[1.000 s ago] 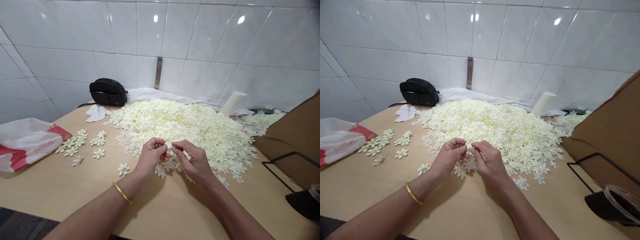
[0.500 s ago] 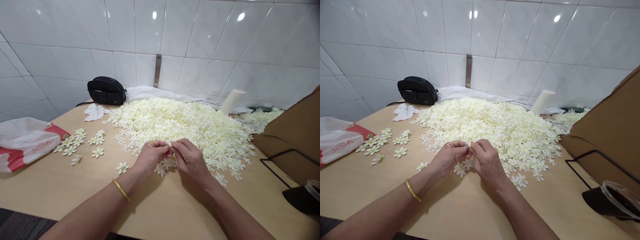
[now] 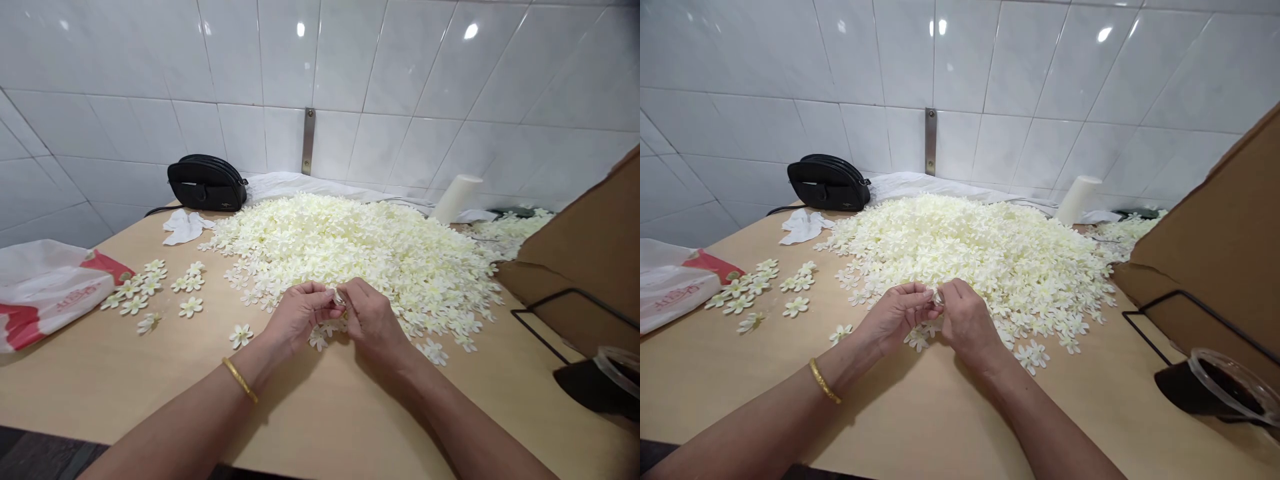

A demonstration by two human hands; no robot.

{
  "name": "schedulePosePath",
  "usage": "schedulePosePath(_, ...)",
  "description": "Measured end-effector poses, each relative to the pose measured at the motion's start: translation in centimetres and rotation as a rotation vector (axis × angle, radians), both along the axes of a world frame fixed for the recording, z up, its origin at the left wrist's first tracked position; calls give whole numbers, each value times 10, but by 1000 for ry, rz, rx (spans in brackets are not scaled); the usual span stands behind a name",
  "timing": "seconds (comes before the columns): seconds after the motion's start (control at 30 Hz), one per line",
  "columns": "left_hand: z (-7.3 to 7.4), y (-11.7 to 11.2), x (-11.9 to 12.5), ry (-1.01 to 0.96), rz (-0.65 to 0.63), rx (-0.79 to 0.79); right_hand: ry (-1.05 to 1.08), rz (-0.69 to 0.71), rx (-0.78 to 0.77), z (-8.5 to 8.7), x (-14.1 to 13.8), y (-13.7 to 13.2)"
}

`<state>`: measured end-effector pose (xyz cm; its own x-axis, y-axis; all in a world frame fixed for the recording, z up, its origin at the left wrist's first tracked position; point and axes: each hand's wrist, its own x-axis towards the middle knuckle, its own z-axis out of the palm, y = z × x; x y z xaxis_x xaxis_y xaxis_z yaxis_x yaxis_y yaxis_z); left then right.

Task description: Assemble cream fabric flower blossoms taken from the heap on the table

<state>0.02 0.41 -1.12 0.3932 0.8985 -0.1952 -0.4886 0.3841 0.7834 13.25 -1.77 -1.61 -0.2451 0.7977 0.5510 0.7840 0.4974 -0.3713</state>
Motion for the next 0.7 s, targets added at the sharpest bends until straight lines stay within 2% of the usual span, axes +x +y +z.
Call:
schedulePosePath(0.17,3,0,0,21,-16,26,287,-16,-173,8,0,-1)
schedulePosePath(0.37,6,-3,1,92,-11,90,501,24,-338,13,1,-1)
schedulePosePath(0.7,9,-3,1,124,10,70,1022,133,-470,18,17,9)
